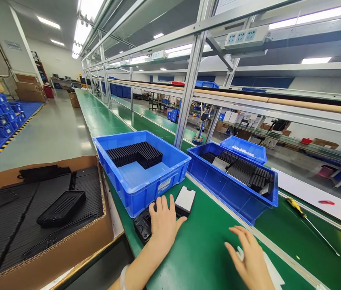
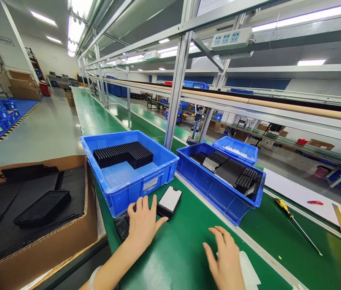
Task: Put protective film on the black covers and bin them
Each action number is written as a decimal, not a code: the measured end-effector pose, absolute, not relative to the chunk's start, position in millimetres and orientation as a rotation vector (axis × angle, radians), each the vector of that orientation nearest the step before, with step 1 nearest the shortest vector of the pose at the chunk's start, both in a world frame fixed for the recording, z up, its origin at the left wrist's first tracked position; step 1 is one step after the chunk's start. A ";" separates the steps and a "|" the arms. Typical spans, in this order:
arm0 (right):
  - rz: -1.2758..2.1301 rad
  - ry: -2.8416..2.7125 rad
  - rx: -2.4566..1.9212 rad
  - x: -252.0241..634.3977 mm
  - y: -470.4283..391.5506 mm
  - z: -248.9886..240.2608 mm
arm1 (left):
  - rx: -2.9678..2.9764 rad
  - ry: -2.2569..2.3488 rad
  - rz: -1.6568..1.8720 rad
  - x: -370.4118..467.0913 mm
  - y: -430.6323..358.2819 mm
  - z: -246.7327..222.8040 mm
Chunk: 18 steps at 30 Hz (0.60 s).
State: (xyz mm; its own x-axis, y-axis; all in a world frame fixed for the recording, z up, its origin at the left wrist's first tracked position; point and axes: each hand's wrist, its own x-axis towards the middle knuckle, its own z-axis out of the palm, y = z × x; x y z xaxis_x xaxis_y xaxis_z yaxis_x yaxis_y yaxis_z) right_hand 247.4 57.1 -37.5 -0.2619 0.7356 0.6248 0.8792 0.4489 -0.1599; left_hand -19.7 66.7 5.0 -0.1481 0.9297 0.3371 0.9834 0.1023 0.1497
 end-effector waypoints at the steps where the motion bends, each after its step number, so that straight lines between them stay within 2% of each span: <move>1: -0.253 -2.079 -1.308 235.1 57.2 -34.9 | -1.956 -2.194 -0.530 -14.1 69.4 5.1; 8: -0.146 -2.165 -1.123 181.9 48.0 -24.7 | -2.049 -2.172 -0.728 1.5 95.5 -3.2; 14: -0.053 -2.073 -1.094 176.0 33.3 1.2 | -2.181 -2.033 -1.187 -18.3 83.2 7.9; 16: -0.014 -2.019 -1.037 175.5 25.6 13.2 | -2.284 -1.944 -1.635 -21.4 67.7 13.6; 18: 0.025 -1.992 -0.951 173.3 17.9 22.6 | -2.355 -1.828 -2.382 -18.2 49.7 18.9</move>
